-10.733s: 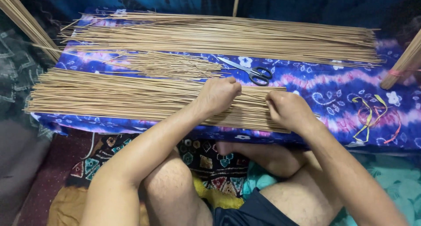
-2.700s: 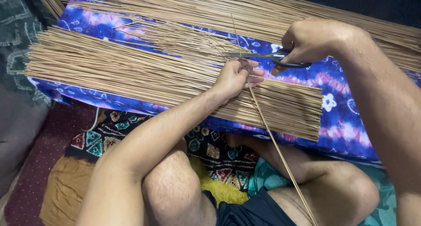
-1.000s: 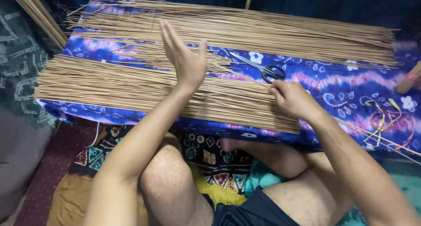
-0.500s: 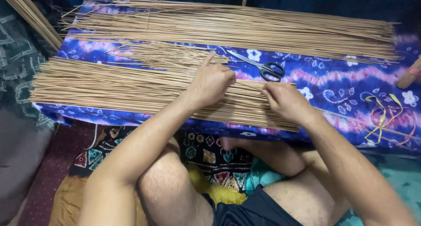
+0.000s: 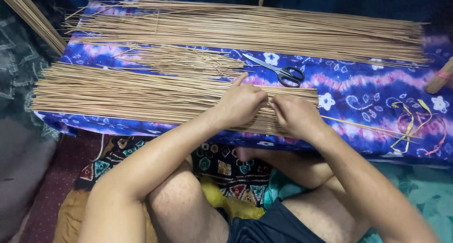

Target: Aligning bundles of thin bamboo sticks and trimming them to length using scissors.

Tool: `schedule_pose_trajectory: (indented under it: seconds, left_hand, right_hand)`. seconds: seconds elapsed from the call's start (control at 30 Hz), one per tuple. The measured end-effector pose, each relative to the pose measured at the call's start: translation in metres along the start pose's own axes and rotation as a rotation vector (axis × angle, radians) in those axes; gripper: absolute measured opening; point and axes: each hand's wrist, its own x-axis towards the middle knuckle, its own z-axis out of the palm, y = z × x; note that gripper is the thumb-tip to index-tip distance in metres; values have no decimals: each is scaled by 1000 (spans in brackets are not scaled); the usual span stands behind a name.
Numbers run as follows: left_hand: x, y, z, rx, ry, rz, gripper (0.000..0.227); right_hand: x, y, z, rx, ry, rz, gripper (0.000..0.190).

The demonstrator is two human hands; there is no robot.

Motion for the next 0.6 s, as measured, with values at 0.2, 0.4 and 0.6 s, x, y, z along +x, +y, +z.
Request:
schedule_pose_trajectory:
  seconds: [0.2, 0.4, 0.6]
  left_hand:
    - [-8, -27, -20, 87, -18, -56, 3]
    - [-39, -82, -42, 128, 58, -196, 4]
    - [-19, -40, -26, 27, -7, -102, 3]
  right_hand:
    - [1, 25, -1, 6, 4, 25, 24]
    - [-22, 63, -27, -17, 36, 116, 24]
    - [-12, 43, -4, -32, 50, 84, 23]
